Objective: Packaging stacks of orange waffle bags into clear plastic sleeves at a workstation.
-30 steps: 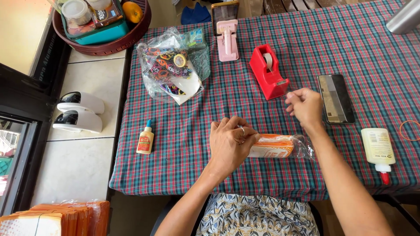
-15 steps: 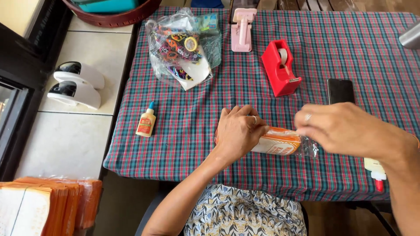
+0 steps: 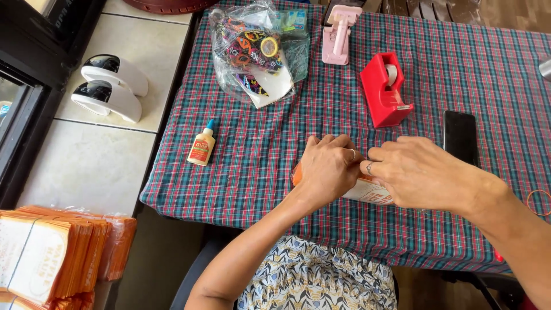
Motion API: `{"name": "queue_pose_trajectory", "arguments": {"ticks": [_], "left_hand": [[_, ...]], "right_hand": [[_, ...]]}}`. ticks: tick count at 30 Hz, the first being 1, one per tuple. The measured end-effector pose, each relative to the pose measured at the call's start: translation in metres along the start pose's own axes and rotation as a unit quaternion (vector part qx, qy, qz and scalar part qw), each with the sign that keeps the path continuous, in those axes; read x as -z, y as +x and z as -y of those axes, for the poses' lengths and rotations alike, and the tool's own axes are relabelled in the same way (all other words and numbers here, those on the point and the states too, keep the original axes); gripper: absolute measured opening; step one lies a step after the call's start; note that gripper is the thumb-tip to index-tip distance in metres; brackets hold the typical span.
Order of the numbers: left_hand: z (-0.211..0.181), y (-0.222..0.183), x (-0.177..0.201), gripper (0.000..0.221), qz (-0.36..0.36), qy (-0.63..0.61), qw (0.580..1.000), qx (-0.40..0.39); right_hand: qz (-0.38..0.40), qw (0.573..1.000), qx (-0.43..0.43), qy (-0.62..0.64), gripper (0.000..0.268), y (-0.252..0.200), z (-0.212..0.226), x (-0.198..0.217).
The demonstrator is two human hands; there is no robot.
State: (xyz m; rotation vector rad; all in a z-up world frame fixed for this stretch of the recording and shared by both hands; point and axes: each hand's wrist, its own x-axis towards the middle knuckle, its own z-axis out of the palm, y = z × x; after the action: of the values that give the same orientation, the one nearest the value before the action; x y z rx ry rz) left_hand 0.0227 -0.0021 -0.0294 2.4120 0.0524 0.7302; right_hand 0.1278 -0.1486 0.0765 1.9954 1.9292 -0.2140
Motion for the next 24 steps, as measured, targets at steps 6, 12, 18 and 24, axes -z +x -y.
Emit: {"name": "queue_pose_trajectory", "arguments": {"ticks": [6,12,18,24], "left_hand": [[-0.001,-0.001,0.0,0.025,-0.016,0.009,1.0,-0.002],[0.001,-0.002,-0.002,0.021,-0.007,-0.003,1.0,-0.007],[-0.002,-0.005,0.007,0.015,0.016,0.003,1.0,-0.013],[-0.001,-0.013,0.011,0.019,0.006,-0.025,0.998,-0.064]], "right_hand": [[-0.063,0.997,-0.026,-0.042,0.024,0.001,0.0,-0.007],[-0.132,0.987,-0.04,-0.081,0.027,0.001,0.012,-0.012],[0.036,0.992,-0.045,0.112,0.032,-0.003,-0.013,-0.002],[0.098,0.956,-0.022,0.276,0.026,0.014,-0.036,-0.009]]}}
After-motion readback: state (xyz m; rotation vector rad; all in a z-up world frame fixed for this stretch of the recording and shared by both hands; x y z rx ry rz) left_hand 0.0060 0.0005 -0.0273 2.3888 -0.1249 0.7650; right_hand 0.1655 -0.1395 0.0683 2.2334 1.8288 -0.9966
